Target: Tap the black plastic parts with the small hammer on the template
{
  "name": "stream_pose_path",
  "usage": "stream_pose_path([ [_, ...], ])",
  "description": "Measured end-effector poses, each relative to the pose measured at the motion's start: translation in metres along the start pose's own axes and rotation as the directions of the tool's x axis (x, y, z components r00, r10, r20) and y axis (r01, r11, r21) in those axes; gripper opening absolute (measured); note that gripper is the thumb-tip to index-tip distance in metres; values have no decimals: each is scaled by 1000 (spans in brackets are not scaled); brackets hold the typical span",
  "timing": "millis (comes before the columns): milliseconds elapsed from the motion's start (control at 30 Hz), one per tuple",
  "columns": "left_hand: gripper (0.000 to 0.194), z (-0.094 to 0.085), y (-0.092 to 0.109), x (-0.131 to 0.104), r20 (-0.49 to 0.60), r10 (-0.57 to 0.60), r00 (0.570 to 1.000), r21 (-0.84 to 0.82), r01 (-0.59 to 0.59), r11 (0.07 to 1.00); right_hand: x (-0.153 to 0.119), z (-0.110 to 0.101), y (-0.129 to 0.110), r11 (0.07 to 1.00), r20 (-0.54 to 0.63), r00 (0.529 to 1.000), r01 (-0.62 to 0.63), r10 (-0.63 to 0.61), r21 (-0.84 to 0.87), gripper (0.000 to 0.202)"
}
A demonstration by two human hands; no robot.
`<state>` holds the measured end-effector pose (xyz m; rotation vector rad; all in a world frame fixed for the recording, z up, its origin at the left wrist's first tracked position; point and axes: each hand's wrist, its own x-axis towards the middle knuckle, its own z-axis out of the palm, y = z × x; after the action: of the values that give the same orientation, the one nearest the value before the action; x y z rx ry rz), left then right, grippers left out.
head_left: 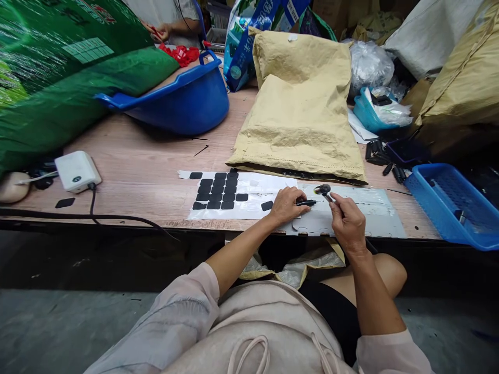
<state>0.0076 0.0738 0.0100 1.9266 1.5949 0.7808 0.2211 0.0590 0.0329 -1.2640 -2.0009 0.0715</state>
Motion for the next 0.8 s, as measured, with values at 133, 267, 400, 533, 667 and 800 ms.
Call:
stream_pose_path([
  [133, 19, 0, -1, -1, -12, 22, 1000, -12, -22, 1000, -6, 3, -8, 997, 21, 1000, -15, 14, 73, 31],
  [267, 19, 0, -1, -3, -17, 29, 999, -17, -29, 999, -9, 2, -8, 996, 22, 1000, -24, 22, 85, 28],
  [400, 18, 0, -3, -3, -23, 31, 999, -38, -32, 999, -8, -4, -17, 996, -7, 1000, 0, 0, 84, 28],
  [533, 14, 1, -4, -3, -28, 22, 999, -29, -23, 999, -8, -8, -26, 997, -28, 999, 26, -24, 72, 29],
  [667, 14, 1, -5, -2, -19, 14, 1000, -31, -14, 999, -15, 1, -22, 999, 12, 999, 42, -43, 23, 29],
  [800, 14, 1, -6, -1, -13, 14, 1000, -35, -15, 999, -16, 6, -14, 999, 74, 997, 18, -14, -45, 31],
])
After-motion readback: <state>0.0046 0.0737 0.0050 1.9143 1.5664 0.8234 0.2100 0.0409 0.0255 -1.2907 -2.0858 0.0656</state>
